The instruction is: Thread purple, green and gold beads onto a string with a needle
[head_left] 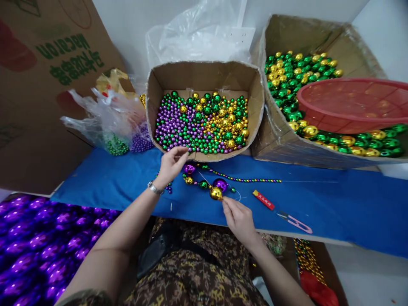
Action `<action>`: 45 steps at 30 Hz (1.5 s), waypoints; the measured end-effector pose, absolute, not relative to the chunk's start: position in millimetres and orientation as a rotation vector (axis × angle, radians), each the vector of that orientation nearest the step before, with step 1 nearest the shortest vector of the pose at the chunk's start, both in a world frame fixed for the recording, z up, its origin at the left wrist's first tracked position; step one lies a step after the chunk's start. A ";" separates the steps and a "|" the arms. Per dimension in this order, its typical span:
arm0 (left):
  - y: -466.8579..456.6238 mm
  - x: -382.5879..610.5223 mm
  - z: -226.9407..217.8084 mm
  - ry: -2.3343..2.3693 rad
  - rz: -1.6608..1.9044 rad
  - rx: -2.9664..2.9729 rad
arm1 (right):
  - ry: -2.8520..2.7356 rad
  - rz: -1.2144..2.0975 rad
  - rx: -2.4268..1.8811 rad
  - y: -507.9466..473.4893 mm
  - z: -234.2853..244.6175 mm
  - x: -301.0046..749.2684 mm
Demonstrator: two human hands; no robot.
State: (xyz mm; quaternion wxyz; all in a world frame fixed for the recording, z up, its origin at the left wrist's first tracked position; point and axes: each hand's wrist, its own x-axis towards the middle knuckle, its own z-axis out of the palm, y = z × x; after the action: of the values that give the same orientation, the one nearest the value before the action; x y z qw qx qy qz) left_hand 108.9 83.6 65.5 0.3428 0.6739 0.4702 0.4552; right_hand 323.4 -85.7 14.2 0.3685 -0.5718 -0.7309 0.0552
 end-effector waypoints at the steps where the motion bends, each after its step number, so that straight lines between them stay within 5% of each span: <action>1: 96.2 106.6 66.1 1.290 1.147 1.878 | -1.873 0.143 -1.475 -85.8 14.4 323.4; 9: 140.8 120.1 63.1 1.510 0.390 2.608 | -1.859 0.114 -1.477 -84.2 14.9 323.9; 18: 136.4 132.0 66.4 1.606 0.128 2.706 | -1.855 0.168 -1.532 -85.1 14.3 325.3; 26: 139.4 139.1 56.7 1.501 0.470 2.480 | -1.845 0.140 -1.548 -82.3 13.9 324.9; 31: 122.6 132.8 64.1 1.121 1.007 1.570 | -1.827 0.139 -1.554 -79.9 18.7 325.7; 36: 85.6 136.9 75.9 0.815 0.956 0.876 | -1.836 0.114 -1.546 -76.5 24.0 324.4; 45: 66.9 139.7 75.3 0.775 0.924 0.801 | -1.841 0.092 -1.565 -76.3 25.0 325.7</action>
State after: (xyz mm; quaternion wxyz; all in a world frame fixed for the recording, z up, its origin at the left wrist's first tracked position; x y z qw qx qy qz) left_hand 139.7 66.9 75.3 0.7492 0.3664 0.3544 0.4229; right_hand 325.7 -76.3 25.0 0.3538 -0.6055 -0.7120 0.0354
